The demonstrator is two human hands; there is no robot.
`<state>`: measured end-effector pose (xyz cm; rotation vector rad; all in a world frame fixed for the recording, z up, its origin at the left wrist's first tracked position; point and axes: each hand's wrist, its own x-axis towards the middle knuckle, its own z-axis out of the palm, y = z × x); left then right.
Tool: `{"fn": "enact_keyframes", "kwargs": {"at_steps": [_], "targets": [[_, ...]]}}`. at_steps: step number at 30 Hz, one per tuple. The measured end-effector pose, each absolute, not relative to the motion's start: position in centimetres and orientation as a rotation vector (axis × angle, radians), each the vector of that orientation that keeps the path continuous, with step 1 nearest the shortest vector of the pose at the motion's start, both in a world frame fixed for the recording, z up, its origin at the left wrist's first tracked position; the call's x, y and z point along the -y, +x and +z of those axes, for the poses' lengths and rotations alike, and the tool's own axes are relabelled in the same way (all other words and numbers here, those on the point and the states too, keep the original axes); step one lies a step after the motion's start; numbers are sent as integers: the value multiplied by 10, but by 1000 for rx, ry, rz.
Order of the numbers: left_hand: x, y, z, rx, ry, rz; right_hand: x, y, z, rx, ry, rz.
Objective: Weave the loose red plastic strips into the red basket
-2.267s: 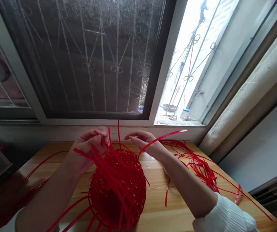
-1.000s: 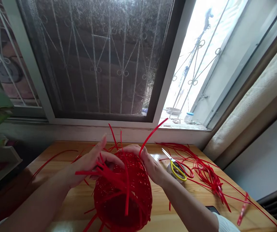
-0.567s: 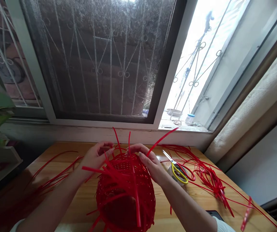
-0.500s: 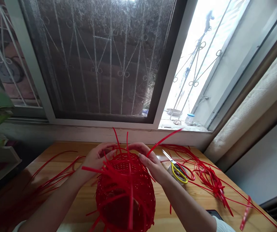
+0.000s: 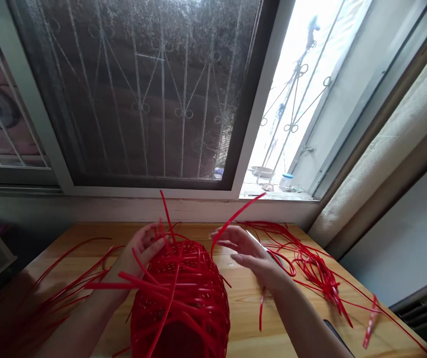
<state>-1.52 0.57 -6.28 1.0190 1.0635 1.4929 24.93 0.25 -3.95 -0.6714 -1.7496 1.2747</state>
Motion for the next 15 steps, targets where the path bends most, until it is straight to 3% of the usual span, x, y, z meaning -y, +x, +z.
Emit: {"fn": "enact_keyframes", "kwargs": {"at_steps": [5, 15], "targets": [[2, -10, -59, -985, 997, 1570, 14, 250, -69, 1426, -910, 1072], [11, 1, -61, -1038, 993, 1460, 30, 219, -84, 1367, -932, 1018]]}}
